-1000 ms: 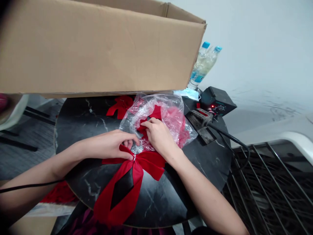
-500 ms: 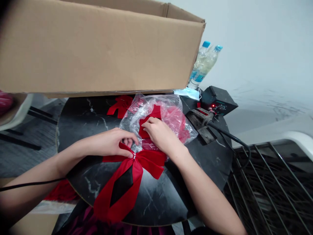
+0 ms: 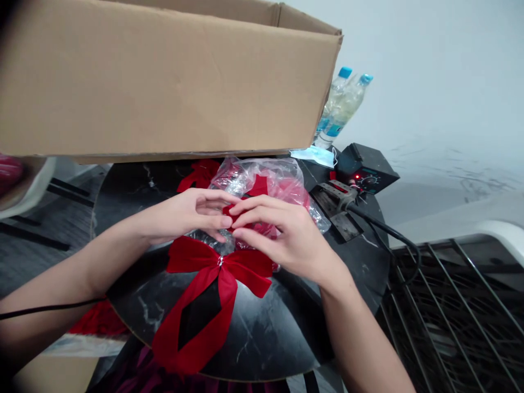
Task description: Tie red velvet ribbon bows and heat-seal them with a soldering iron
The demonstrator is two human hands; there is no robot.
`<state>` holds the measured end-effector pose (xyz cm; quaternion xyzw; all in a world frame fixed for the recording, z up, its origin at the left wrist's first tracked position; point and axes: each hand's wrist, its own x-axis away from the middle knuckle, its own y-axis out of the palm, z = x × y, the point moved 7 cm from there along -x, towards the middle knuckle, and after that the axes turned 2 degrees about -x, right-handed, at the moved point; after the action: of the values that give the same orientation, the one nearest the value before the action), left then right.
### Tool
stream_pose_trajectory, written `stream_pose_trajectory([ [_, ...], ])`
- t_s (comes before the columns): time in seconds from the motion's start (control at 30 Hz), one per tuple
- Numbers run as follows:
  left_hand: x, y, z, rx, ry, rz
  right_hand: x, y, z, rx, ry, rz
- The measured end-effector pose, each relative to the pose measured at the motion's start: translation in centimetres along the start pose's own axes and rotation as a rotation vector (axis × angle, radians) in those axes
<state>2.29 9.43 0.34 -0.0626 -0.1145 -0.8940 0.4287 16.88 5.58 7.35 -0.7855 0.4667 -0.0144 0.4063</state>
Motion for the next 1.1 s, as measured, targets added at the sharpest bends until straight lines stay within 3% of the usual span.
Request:
stream_pose_trajectory([
  [0.13,-1.1,-1.0,-1.7,-0.072,-0.006,0.142,0.3,-0.2,3.5,-0.009,0.152,0.148],
  [0.27,-1.8,-1.5,-1.7,-0.254,0.052,0.197,0.7,-1.1,5.3,0.214,0.239,0.202],
  [0.37,-1.7,-1.4,-0.7,-0.330,0.124,0.208,0.7,-1.5,4.6,0.228,0.201,0.194],
  [0.5,-0.7,-0.1,-0.2,-0.121,0.198,0.106,0.8,-1.1,2.4,0.215,0.059,0.205],
  [0.67,1.1,-0.3,0.9,-0.129,0.440,0.300,1.2,-1.1,1.5,0.090,0.016,0.299],
  [0.93,2.2,-0.8,1.4,-0.104,0.528,0.450,1.3,-1.1,2.5,-0.141,0.075,0.382],
  [1.1,2.8,-0.8,1.3,-0.239,0.556,0.530,1.1,0.2,3.6,-0.346,0.239,0.232],
])
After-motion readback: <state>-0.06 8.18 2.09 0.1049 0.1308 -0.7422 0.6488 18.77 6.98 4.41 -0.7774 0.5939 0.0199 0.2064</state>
